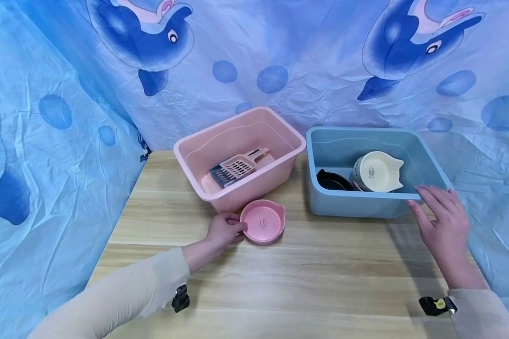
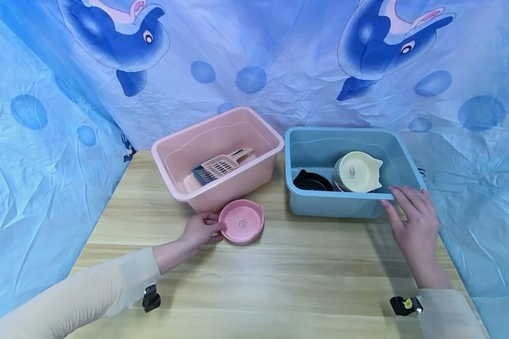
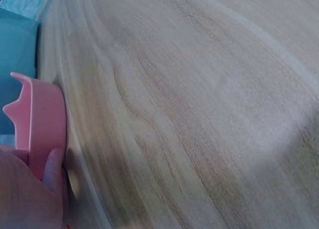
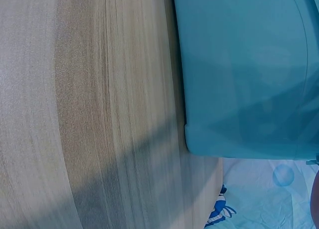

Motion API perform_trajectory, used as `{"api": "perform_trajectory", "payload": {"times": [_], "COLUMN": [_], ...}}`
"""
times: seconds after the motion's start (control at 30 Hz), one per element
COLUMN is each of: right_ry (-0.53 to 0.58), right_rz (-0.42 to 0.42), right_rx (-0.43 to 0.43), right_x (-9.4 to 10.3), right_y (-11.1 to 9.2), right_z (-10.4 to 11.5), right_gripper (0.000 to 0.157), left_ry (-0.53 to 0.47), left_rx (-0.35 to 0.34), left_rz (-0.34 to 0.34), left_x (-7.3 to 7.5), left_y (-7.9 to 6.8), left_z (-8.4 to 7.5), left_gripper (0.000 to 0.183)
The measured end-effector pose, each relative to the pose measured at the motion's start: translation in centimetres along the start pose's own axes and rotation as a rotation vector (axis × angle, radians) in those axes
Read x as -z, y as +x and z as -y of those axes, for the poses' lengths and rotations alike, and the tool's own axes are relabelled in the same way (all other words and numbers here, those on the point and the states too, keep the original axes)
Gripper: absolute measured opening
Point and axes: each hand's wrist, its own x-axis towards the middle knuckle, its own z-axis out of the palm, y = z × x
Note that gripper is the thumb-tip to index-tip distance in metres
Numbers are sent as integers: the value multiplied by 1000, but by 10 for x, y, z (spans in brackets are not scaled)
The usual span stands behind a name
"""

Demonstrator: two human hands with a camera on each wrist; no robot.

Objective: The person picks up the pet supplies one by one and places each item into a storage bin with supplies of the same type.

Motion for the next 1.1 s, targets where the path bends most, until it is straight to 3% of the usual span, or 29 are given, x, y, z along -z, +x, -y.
{"api": "perform_trajectory", "payload": {"times": [0.33, 0.57, 0.73, 0.9, 1.1], "right_ry": [-30, 17, 16, 9, 29], "right_rz": [41, -17, -4, 10, -23], "right_rx": [3, -7, 0, 5, 13], "right_x": [2, -1, 0, 1, 1], "right_y": [3, 0, 1, 2, 2], "right_z": [0, -3, -2, 0, 1], "right_gripper": [68, 60, 67, 70, 68], "left_ry": [60, 115, 194, 366, 564], "left_rx": [-43, -48, -72, -202, -442], "left_rz": [18, 45, 74, 100, 134], "left_x": [-3, -4, -1, 1, 3], "left_y": [0, -1, -6, -11, -21], "left_z": [-3, -8, -13, -21, -34], "left_gripper": [30, 26, 25, 21, 19]}}
